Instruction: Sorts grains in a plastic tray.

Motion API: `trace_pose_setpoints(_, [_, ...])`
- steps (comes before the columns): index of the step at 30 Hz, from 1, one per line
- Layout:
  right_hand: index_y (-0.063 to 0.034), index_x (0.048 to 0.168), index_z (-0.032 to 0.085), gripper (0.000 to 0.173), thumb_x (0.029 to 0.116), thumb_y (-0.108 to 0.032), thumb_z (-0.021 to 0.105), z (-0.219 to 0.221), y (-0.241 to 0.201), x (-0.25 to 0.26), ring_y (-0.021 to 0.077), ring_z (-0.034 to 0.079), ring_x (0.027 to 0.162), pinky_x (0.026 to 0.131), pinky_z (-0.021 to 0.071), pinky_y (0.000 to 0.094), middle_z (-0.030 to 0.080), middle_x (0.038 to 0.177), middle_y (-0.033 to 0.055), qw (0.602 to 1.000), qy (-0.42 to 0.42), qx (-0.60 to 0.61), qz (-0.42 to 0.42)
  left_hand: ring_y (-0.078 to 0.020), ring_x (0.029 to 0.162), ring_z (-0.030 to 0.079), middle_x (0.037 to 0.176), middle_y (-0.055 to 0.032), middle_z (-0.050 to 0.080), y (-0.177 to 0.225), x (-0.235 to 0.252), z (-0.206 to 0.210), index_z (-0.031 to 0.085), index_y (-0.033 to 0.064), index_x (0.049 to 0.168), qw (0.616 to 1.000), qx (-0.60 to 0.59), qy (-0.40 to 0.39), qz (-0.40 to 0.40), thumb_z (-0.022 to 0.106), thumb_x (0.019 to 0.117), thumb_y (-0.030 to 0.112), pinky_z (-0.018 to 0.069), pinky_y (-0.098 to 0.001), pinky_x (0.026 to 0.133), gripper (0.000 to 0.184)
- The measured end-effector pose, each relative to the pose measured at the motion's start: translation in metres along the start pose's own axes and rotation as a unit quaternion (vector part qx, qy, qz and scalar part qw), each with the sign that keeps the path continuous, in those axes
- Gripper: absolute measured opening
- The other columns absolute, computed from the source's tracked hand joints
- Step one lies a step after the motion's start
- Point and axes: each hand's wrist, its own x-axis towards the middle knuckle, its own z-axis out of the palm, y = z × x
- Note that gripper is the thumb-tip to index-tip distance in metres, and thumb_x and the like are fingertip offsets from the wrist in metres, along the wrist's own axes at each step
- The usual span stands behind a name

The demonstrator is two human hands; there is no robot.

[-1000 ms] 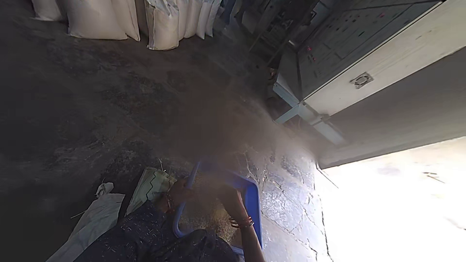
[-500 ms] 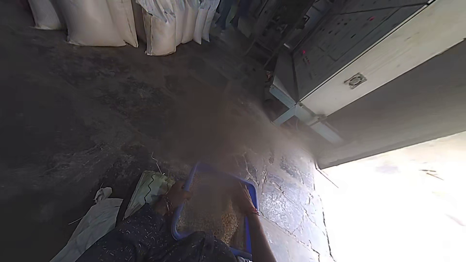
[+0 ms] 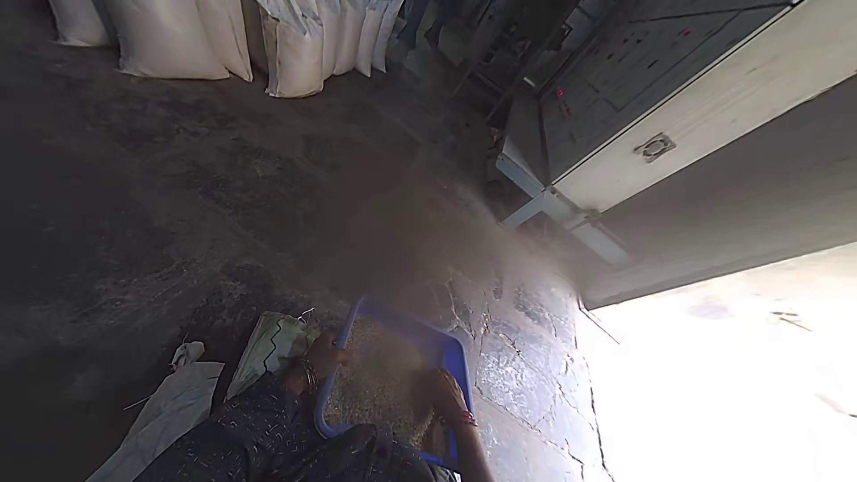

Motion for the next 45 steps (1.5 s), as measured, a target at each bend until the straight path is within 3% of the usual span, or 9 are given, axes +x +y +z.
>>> trace_pose_setpoints(4, [0.003, 0.132, 0.063, 0.056, 0.1094, -0.045, 0.045, -0.002, -0.006, -0.02, 0.0394, 0.053, 0.136, 0.112, 0.042, 0.0535, 0.057, 0.143, 0.0258, 0.999, -0.022, -0.01, 0.028, -0.0282, 0.1, 0.062, 0.115, -0.0244, 0.063, -0.002, 0.0, 0.001, 0.057, -0.0077, 0.132, 1.0, -0.004, 0.008, 0.012, 0.069, 0.0855, -0.003, 0.0499, -0.0453, 0.09, 0.048])
trace_pose_setpoints(9, [0.0015, 0.133, 0.065, 0.056, 0.1084, -0.045, 0.045, 0.0, -0.008, -0.042, 0.0376, 0.054, 0.137, 0.115, 0.038, 0.0555, 0.061, 0.141, 0.0233, 0.999, -0.042, -0.002, 0.027, -0.0283, 0.102, 0.062, 0.118, -0.0245, 0.063, 0.002, -0.004, 0.0, 0.056, -0.0071, 0.135, 1.0, -0.001, 0.003, 0.002, 0.069, 0.0864, -0.002, 0.0498, -0.0449, 0.092, 0.05])
trace_pose_setpoints(15, [-0.0028, 0.13, 0.066, 0.058, 0.1074, -0.052, 0.045, 0.001, -0.004, -0.061, 0.038, 0.06, 0.129, 0.108, 0.0431, 0.0578, 0.066, 0.133, 0.022, 0.997, -0.079, -0.008, 0.024, -0.029, 0.103, 0.062, 0.118, -0.0251, 0.062, 0.003, -0.009, -0.001, 0.056, -0.0078, 0.134, 1.0, 0.004, 0.002, 0.022, 0.068, 0.0872, -0.001, 0.0494, -0.0451, 0.093, 0.049])
trace_pose_setpoints(21, [-0.0008, 0.128, 0.065, 0.054, 0.1037, -0.049, 0.056, 0.002, -0.003, -0.065, 0.0397, 0.063, 0.121, 0.103, 0.0456, 0.0587, 0.068, 0.125, 0.0243, 0.995, -0.099, 0.003, -0.014, -0.0291, 0.102, 0.063, 0.118, -0.0256, 0.063, 0.001, -0.008, -0.001, 0.055, -0.0083, 0.135, 0.999, -0.002, 0.004, 0.039, 0.067, 0.0872, -0.003, 0.05, -0.0448, 0.092, 0.049])
trace_pose_setpoints(26, [-0.0008, 0.127, 0.065, 0.06, 0.0931, -0.05, 0.071, 0.006, -0.018, -0.063, 0.0389, 0.064, 0.116, 0.1, 0.0475, 0.0591, 0.068, 0.12, 0.0242, 0.99, -0.118, 0.052, -0.05, -0.0274, 0.1, 0.063, 0.115, -0.0243, 0.063, -0.001, -0.007, -0.001, 0.057, -0.0077, 0.133, 0.999, -0.003, 0.005, 0.039, 0.068, 0.0868, -0.003, 0.0505, -0.044, 0.09, 0.048])
trace_pose_setpoints(32, [0.0039, 0.136, 0.059, 0.055, 0.0922, -0.025, 0.076, 0.013, -0.03, -0.057, 0.0339, 0.065, 0.117, 0.104, 0.0484, 0.0504, 0.066, 0.125, 0.0262, 0.967, -0.141, 0.151, -0.15, -0.0255, 0.095, 0.063, 0.112, -0.0232, 0.063, -0.003, -0.005, -0.001, 0.057, -0.0087, 0.13, 0.999, -0.002, 0.005, 0.049, 0.067, 0.086, -0.004, 0.051, -0.0425, 0.088, 0.046])
trace_pose_setpoints(37, [0.0059, 0.13, 0.062, 0.048, 0.0852, -0.005, 0.077, 0.013, -0.035, -0.058, 0.0195, 0.068, 0.096, 0.089, 0.0555, 0.0374, 0.069, 0.111, 0.0202, 0.924, -0.142, 0.297, -0.197, -0.0268, 0.098, 0.064, 0.113, -0.0231, 0.064, -0.008, -0.001, 0.0, 0.058, -0.0072, 0.131, 0.999, -0.007, 0.01, 0.045, 0.069, 0.0827, -0.001, 0.0512, -0.0445, 0.089, 0.05])
trace_pose_setpoints(41, [0.0062, 0.12, 0.066, 0.04, 0.0834, -0.003, 0.076, 0.005, -0.036, -0.059, 0.0148, 0.069, 0.086, 0.083, 0.0584, 0.0346, 0.071, 0.101, 0.0149, 0.905, -0.119, 0.36, -0.193, -0.0246, 0.096, 0.064, 0.113, -0.0223, 0.064, -0.005, -0.003, 0.001, 0.056, -0.0068, 0.133, 0.999, -0.014, 0.014, 0.039, 0.068, 0.0836, -0.003, 0.052, -0.0419, 0.087, 0.051])
trace_pose_setpoints(45, [0.0026, 0.112, 0.071, 0.032, 0.0816, -0.003, 0.079, -0.011, -0.035, -0.059, 0.0133, 0.07, 0.085, 0.082, 0.0582, 0.0336, 0.073, 0.095, 0.0114, 0.92, -0.068, 0.34, -0.184, -0.024, 0.097, 0.063, 0.113, -0.0226, 0.064, -0.007, -0.002, 0.001, 0.057, -0.0076, 0.132, 0.999, -0.012, 0.01, 0.044, 0.068, 0.0843, -0.002, 0.0514, -0.0419, 0.088, 0.05])
